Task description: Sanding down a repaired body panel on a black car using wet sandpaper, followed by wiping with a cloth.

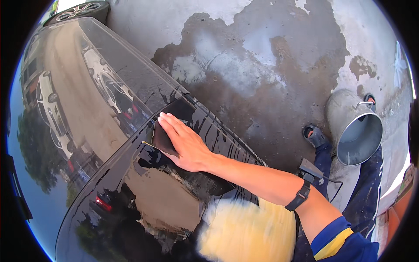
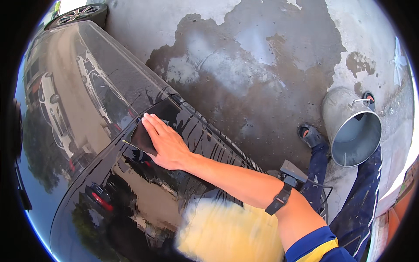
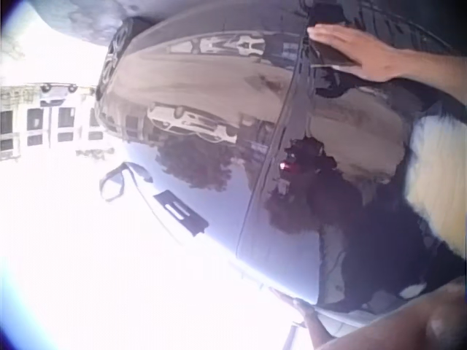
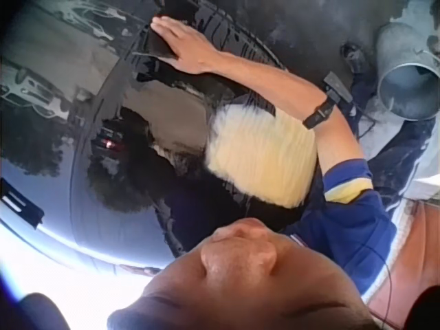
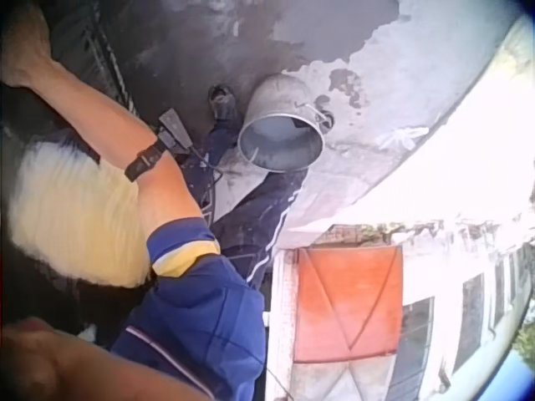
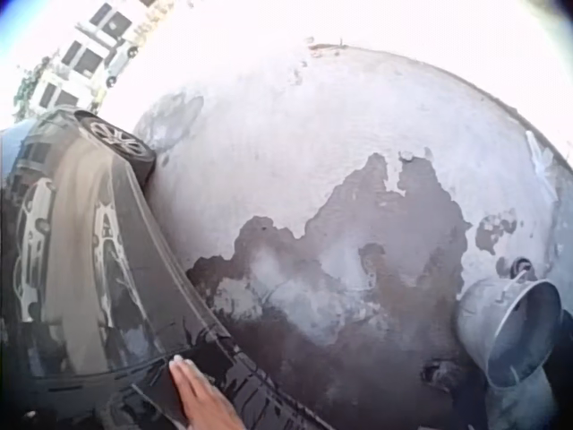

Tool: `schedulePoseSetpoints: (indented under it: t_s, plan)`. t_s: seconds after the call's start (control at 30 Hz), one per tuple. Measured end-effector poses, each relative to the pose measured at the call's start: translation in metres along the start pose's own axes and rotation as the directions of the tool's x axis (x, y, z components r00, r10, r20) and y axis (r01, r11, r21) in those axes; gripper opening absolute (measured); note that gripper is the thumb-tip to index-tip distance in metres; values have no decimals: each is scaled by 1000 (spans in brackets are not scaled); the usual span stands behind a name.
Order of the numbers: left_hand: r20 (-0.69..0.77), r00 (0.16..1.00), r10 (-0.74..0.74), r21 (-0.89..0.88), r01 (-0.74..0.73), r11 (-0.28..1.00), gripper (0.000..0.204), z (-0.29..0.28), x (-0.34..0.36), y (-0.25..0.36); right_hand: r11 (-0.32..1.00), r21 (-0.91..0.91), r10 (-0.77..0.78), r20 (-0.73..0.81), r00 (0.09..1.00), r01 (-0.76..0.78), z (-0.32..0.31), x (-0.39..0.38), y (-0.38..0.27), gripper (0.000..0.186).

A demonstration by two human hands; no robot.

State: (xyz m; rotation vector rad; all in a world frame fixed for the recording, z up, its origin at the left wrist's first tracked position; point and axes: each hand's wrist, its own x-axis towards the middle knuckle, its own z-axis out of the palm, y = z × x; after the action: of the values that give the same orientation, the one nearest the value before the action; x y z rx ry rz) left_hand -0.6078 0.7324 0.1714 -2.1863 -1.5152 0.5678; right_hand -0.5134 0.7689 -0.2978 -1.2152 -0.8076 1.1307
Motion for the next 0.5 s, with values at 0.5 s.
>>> schedulePoseSetpoints:
  t_s: [0.5]
  plan:
    - [-15, 1000, -5, -7, 5, 1000, 88, 6, 4, -3, 985, 103, -151, 85, 985, 142, -17, 3, 14, 67]
